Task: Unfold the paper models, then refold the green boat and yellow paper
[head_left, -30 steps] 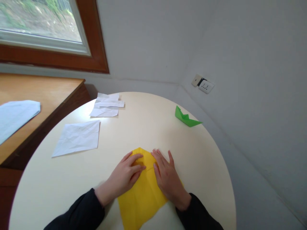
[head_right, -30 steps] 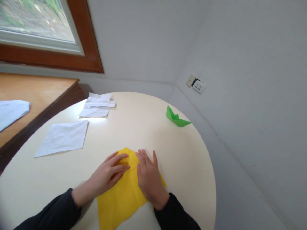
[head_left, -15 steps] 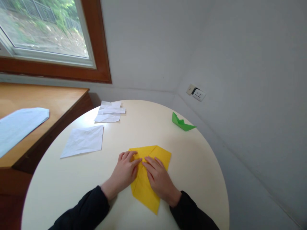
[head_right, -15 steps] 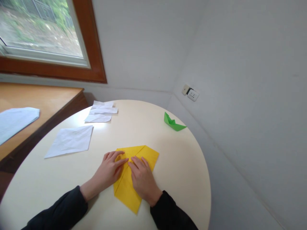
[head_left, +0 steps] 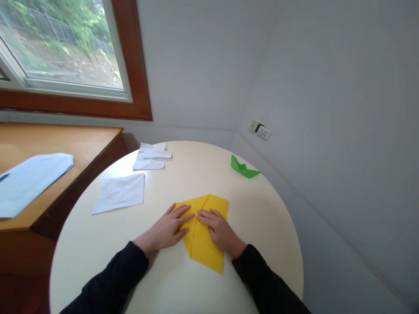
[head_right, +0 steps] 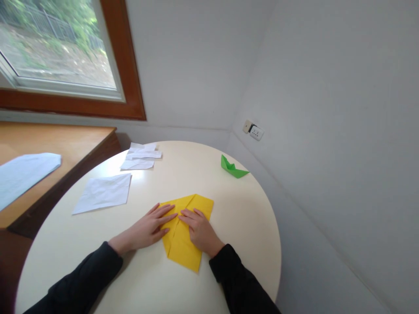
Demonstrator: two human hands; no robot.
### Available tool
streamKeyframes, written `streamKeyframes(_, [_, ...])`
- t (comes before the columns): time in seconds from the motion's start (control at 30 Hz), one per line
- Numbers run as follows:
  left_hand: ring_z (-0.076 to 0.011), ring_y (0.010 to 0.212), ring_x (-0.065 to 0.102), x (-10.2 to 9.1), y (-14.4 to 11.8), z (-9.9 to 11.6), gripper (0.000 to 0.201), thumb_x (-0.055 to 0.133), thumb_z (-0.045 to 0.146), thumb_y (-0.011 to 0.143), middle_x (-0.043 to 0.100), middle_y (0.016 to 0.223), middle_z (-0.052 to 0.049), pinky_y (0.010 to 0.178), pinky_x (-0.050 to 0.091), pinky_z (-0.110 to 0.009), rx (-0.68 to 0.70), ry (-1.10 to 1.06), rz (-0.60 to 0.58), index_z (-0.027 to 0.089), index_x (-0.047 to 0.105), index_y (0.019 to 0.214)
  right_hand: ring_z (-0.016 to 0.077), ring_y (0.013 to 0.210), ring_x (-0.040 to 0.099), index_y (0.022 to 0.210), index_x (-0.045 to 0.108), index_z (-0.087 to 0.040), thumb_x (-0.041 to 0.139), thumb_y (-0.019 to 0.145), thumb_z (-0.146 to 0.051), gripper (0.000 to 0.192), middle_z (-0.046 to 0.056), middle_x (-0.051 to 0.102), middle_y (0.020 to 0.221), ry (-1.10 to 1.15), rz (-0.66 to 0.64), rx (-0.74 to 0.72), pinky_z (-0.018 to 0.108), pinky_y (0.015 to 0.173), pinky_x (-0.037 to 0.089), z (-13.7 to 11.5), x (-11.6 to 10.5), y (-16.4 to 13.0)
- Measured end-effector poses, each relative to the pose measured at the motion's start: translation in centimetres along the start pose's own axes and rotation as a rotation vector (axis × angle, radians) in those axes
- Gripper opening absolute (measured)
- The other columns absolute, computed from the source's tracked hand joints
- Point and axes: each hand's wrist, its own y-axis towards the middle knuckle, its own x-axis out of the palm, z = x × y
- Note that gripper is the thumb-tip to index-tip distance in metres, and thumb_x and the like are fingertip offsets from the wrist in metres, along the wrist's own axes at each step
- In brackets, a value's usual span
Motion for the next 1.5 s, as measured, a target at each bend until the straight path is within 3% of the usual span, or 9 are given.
streamKeyframes(0.17, [-0.031,0.136,0.022,-1.6,-0.2,-0.2,0.083,0.063,0.055,0.07,0.03,0.147,-0.015,0.11,0.014,-0.053,-0.007,-0.063,-0.149,0.024,0.032,0.14,0.0154,0.121,0.05,0.118,0.059,-0.018,0.034,0.074,0.003,0.055,0.008,0.058,0.127,0.043,-0.046,0.018,0.042,0.104,0.035,0.3,0.1,0.1])
streamKeyframes(0.33, [-0.0282,0.138,0.017,-2.6,-0.1,0.4,0.081,0.065,0.049,0.07,0.026,0.149,-0.014,0.112,0.008,-0.049,-0.054,-0.085,-0.249,0.024,0.032,0.14,0.0164,0.121,0.049,0.118,0.059,-0.019,0.035,0.072,0.004,0.058,0.008,0.057,0.127,0.083,-0.068,0.016,0.044,0.105,0.032,0.4,0.2,0.1])
streamKeyframes(0.63, [-0.0231,0.138,0.019,-2.5,-0.2,0.0,0.065,0.05,0.014,0.075,0.03,0.148,-0.009,0.112,0.009,-0.048,-0.049,-0.115,-0.224,0.026,0.038,0.137,0.0159,0.121,0.049,0.116,0.06,-0.019,0.035,0.069,0.005,0.059,0.007,0.058,0.127,0.103,-0.066,0.048,0.043,0.105,0.032,0.3,0.0,0.1])
streamKeyframes(1.5, [-0.0222,0.13,0.037,-1.9,-0.9,-2.4,0.052,0.04,0.004,0.081,0.041,0.14,-0.008,0.11,0.02,-0.048,-0.012,-0.192,-0.012,0.027,0.052,0.126,0.0167,0.121,0.048,0.116,0.061,-0.019,0.036,0.074,0.002,0.053,0.008,0.057,0.127,0.148,-0.052,0.052,0.043,0.106,0.031,0.9,0.2,0.0])
